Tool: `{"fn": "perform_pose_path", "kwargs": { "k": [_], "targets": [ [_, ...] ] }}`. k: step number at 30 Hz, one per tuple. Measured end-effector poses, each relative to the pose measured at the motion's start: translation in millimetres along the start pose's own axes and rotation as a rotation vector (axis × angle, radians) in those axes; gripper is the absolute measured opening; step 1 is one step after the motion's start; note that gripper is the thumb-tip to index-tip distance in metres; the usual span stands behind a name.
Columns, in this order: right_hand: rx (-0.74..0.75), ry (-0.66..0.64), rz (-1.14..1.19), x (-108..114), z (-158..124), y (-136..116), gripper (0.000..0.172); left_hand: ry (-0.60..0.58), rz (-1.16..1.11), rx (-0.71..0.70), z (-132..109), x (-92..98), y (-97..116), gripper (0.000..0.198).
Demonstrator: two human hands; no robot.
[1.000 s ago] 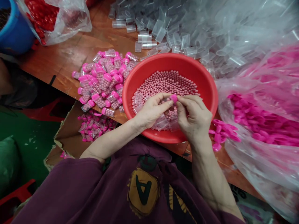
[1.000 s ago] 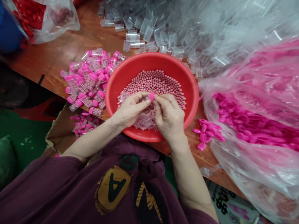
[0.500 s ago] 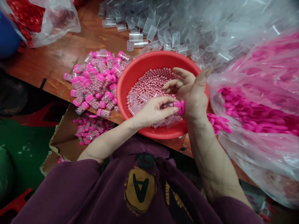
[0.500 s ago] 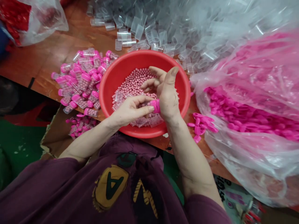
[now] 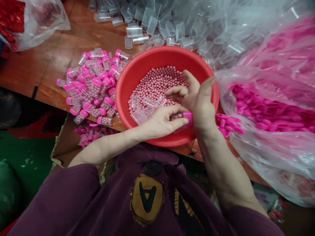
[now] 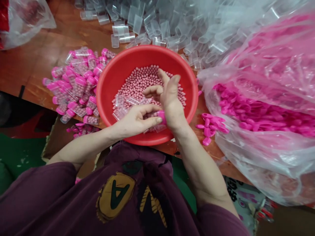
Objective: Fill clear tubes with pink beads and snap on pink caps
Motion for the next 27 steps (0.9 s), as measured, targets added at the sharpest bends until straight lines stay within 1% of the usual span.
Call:
{"fn": "perform_pose_path", "kwargs": {
  "k": [2, 4, 5, 7, 8, 10, 12, 15, 17, 18, 19, 21, 23, 24, 25, 27],
  "targets": [
    [0.012, -0.003, 0.128, 10.2, 6.7, 5.5, 0.108, -0.013, -0.081, 0.071, -1.1, 0.7, -0.9, 0.017],
    [0.078, 0.036, 0.153, 26.0, 11.1, 6.7, 0.100, 0.008, -0.135, 0.111, -2.1, 5.6, -2.8, 0.026],
    [0.111, 0.051, 0.156, 33.6, 12.2, 6.6, 0.095, 0.028, -0.156, 0.119, -2.4, 9.5, -4.1, 0.028],
    [0.137, 0.066, 0.178, 43.6, 13.0, 7.1, 0.085, 0.078, -0.183, 0.117, -2.6, 19.2, -6.9, 0.027],
    [0.131, 0.075, 0.192, 45.1, 13.0, 7.8, 0.082, 0.106, -0.192, 0.101, -2.6, 24.2, -7.7, 0.026],
    [0.099, 0.089, 0.215, 39.3, 12.5, 8.4, 0.080, 0.136, -0.190, 0.067, -2.1, 31.5, -8.1, 0.025],
    [0.055, 0.096, 0.190, 24.7, 11.0, 7.1, 0.083, 0.109, -0.144, 0.049, -0.6, 31.9, -7.4, 0.023],
    [-0.051, 0.041, 0.156, -0.7, 6.5, 4.7, 0.092, 0.035, 0.019, 0.006, 1.8, 23.0, -4.7, 0.018],
    [-0.113, -0.032, 0.189, -11.2, 1.9, 3.9, 0.095, 0.026, 0.155, -0.056, 1.9, 15.7, -3.8, 0.017],
    [-0.118, -0.063, 0.199, -13.5, -0.5, 3.0, 0.097, 0.036, 0.215, -0.090, 1.1, 12.6, -4.3, 0.016],
    [-0.094, -0.086, 0.183, -14.0, -2.5, 1.4, 0.097, 0.054, 0.265, -0.126, -0.2, 10.0, -5.1, 0.014],
    [0.037, -0.095, 0.052, -12.4, -5.1, -4.5, 0.096, 0.101, 0.329, -0.196, -3.5, 6.7, -7.0, 0.007],
    [0.180, -0.059, -0.103, -11.3, -5.0, -10.3, 0.094, 0.159, 0.334, -0.233, -6.2, 6.8, -8.2, 0.006],
    [0.207, -0.026, -0.125, -10.9, -3.3, -11.1, 0.093, 0.176, 0.305, -0.226, -6.6, 7.5, -8.6, 0.009],
    [0.187, 0.005, -0.093, -10.5, -0.2, -9.7, 0.094, 0.181, 0.256, -0.198, -6.2, 8.3, -9.1, 0.014],
    [0.061, 0.049, 0.081, -9.2, 7.2, -2.6, 0.098, 0.170, 0.110, -0.094, -3.9, 9.8, -10.3, 0.025]
  ]
}}
Point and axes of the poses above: each hand's wrist, its own z-axis towards the middle knuckle, its own x-axis out of the back of the hand, y = z × x, the point moved 5 cm from there along z, towards the middle knuckle, and after that the axes turned 8 degrees about z, right-handed, at the moved point
